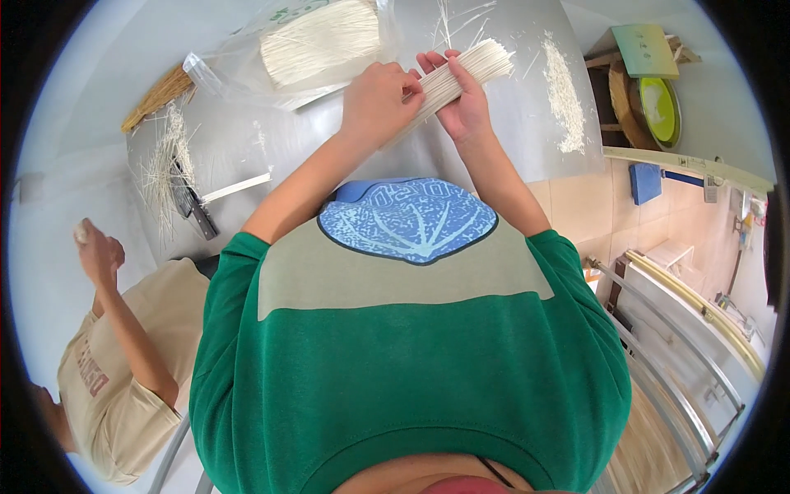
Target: The person gathers bundles of dried noodles from a metal table, places them into a plastic bag, and weighs the bag on a digital scale. They also handle large bunches of noodles on a hanging rack and pick up noodle scraps from the floor by hand.
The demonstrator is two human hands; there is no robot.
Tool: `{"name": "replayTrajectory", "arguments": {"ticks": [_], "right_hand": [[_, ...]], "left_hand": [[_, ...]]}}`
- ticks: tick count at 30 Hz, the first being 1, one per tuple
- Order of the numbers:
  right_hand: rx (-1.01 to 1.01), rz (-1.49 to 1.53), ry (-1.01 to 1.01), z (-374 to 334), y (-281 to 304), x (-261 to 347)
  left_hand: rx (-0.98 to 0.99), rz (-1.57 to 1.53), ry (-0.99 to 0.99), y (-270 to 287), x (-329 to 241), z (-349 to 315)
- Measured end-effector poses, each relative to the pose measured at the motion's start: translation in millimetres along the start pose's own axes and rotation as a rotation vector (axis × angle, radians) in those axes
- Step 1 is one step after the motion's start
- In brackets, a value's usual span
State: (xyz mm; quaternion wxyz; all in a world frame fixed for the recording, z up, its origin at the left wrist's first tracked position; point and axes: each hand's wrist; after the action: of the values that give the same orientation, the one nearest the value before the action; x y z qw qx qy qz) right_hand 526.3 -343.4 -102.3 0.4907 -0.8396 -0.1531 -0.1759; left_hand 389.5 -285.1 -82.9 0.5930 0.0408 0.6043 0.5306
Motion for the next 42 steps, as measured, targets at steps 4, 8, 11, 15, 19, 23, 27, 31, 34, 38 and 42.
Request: {"name": "replayTrajectory", "arguments": {"ticks": [4,8,11,15,19,23,27,31,34,38,42], "right_hand": [[-0.034,0.009,-0.027,-3.5,0.8,-0.1],[-0.106,0.026,-0.052,-5.5,4.6,0.8],[-0.119,0.039,-0.084,-7.2,1.8,3.1],[-0.085,0.121,-0.094,-9.0,9.5,8.0],[-0.168,0.168,0.017,-26.9,26.3,33.4],[-0.107,0.268,0.074,-53.7,31.3,61.1],[-0.105,0.293,0.095,-56.7,11.2,60.3],[0.037,0.258,0.105,-46.5,23.8,58.5],[-0.007,0.098,0.245,-41.7,27.1,52.3],[-0.213,-0.551,0.606,-24.4,30.5,12.2],[-0.565,-0.992,0.667,-14.9,56.2,-93.2]], "left_hand": [[-0.011,-0.154,0.120,-0.7,-2.1,-1.2],[0.027,-0.331,0.209,0.5,1.1,3.5],[0.018,-0.478,0.203,-3.7,11.5,3.9],[-0.014,-0.670,0.251,1.5,24.9,4.0],[-0.043,-0.772,0.311,7.0,36.9,2.4],[0.023,-0.726,0.362,-8.6,49.9,12.6],[-0.105,-0.723,0.234,-26.4,56.0,17.3],[-0.008,-0.860,0.147,-1.6,55.5,2.3],[0.037,-0.913,0.278,21.3,81.1,-42.0],[-0.186,-0.421,0.431,43.9,168.7,-163.2],[-0.148,0.255,0.442,125.0,252.3,-325.3]]}}
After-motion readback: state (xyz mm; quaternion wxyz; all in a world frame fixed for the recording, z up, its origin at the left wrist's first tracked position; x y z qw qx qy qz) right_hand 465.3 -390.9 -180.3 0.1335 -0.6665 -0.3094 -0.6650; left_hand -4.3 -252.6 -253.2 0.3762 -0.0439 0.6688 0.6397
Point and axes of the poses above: each hand's wrist, its own z-axis towards the middle knuckle, its own y-axis out of the back of the hand, x = y × z, and after that the axes turned 14 degrees about -y, right-handed
